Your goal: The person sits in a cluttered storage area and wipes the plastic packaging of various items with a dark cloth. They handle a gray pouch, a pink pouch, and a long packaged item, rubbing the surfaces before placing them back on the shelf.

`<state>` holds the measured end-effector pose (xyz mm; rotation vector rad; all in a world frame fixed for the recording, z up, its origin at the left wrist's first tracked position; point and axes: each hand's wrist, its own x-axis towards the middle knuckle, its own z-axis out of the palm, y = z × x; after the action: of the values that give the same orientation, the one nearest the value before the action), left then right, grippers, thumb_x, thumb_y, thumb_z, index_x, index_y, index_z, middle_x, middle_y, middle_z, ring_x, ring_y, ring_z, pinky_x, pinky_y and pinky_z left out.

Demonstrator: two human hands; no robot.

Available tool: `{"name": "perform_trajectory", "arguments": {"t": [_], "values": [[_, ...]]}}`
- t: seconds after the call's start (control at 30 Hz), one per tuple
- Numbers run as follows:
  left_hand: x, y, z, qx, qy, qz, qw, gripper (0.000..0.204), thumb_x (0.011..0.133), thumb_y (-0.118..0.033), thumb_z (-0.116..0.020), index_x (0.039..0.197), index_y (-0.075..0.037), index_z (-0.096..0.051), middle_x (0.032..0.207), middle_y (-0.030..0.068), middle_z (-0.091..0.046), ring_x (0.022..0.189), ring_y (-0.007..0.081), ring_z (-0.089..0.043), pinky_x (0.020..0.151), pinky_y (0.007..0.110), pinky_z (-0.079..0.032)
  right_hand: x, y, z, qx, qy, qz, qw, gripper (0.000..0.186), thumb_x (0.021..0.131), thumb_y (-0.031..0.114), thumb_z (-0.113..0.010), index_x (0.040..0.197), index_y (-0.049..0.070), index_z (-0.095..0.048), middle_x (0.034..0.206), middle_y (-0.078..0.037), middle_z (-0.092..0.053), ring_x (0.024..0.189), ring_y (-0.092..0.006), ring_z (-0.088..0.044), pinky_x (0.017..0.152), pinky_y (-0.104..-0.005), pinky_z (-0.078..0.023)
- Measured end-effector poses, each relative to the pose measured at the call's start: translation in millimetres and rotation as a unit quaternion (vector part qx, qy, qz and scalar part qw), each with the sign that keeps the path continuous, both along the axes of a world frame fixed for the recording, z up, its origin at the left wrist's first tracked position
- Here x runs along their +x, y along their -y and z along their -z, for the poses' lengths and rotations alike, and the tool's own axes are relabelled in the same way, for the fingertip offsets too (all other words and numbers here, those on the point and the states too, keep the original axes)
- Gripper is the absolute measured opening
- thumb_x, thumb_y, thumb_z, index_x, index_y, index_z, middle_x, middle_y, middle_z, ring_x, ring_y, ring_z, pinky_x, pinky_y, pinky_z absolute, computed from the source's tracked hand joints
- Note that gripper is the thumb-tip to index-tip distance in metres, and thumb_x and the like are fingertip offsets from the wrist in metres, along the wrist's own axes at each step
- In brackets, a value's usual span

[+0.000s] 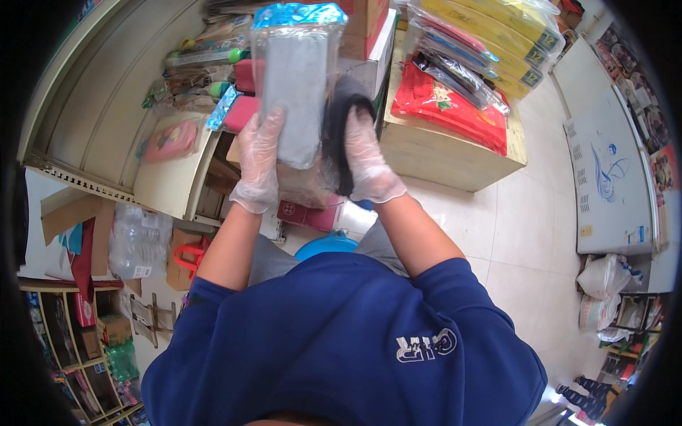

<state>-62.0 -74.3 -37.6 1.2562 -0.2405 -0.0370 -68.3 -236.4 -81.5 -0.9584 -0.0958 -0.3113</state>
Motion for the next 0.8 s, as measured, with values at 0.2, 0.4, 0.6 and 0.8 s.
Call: {"name": "perform_trajectory", "arguments": {"t": [0.2, 0.4, 0.6, 0.8], "values": [[-13.4, 12.2, -9.6, 0.028, -0.073, 0.117, 0.990, 0.043, 0.089, -0.036, -0.072, 0.114, -0.002, -0.064, 0.099, 0.0008, -0.064, 0.088, 0.0071, -0.057, 0.082, 0.025, -0.048, 46.4, 36.5, 0.3, 0.060, -0.019, 0.108, 0.992, 0.034, 0.099, 0.034, -0.058, 0.113, 0.004, -0.061, 0.097, -0.001, -0.063, 0.079, -0.0091, -0.057, 0.072, -0.0242, -0.049], [-13.9, 4.4, 1.7, 0.043, -0.066, 0.089, 0.993, 0.039, 0.092, -0.034, -0.069, 0.114, -0.002, -0.064, 0.100, 0.0007, -0.065, 0.089, 0.0076, -0.059, 0.082, 0.025, -0.048, 38.9, 20.9, -28.9, 0.102, -0.045, 0.050, 0.992, 0.046, 0.098, 0.045, -0.051, 0.126, 0.010, -0.057, 0.120, -0.006, -0.063, 0.105, -0.0209, -0.062, 0.093, -0.0316, -0.051], [9.0, 17.5, 5.6, -0.027, -0.034, 0.009, 0.999, 0.035, 0.092, -0.033, -0.069, 0.108, -0.004, -0.066, 0.096, -0.0019, -0.064, 0.085, 0.0064, -0.057, 0.077, 0.023, -0.047, 28.5, -9.3, 2.7, -0.022, -0.103, 0.105, 0.989, 0.043, 0.097, 0.042, -0.058, 0.111, 0.002, -0.063, 0.091, -0.001, -0.060, 0.079, -0.0112, -0.049, 0.079, -0.0263, -0.044], [43.9, 18.0, 14.8, -0.147, -0.009, -0.009, 0.989, 0.033, 0.092, -0.033, -0.070, 0.107, -0.004, -0.065, 0.096, -0.0022, -0.064, 0.082, 0.0068, -0.058, 0.075, 0.024, -0.048, 3.2, -21.2, 8.3, -0.262, -0.110, 0.085, 0.955, 0.044, 0.096, 0.037, -0.060, 0.116, -0.002, -0.061, 0.099, -0.009, -0.066, 0.088, -0.0164, -0.055, 0.086, -0.0314, -0.045]]}}
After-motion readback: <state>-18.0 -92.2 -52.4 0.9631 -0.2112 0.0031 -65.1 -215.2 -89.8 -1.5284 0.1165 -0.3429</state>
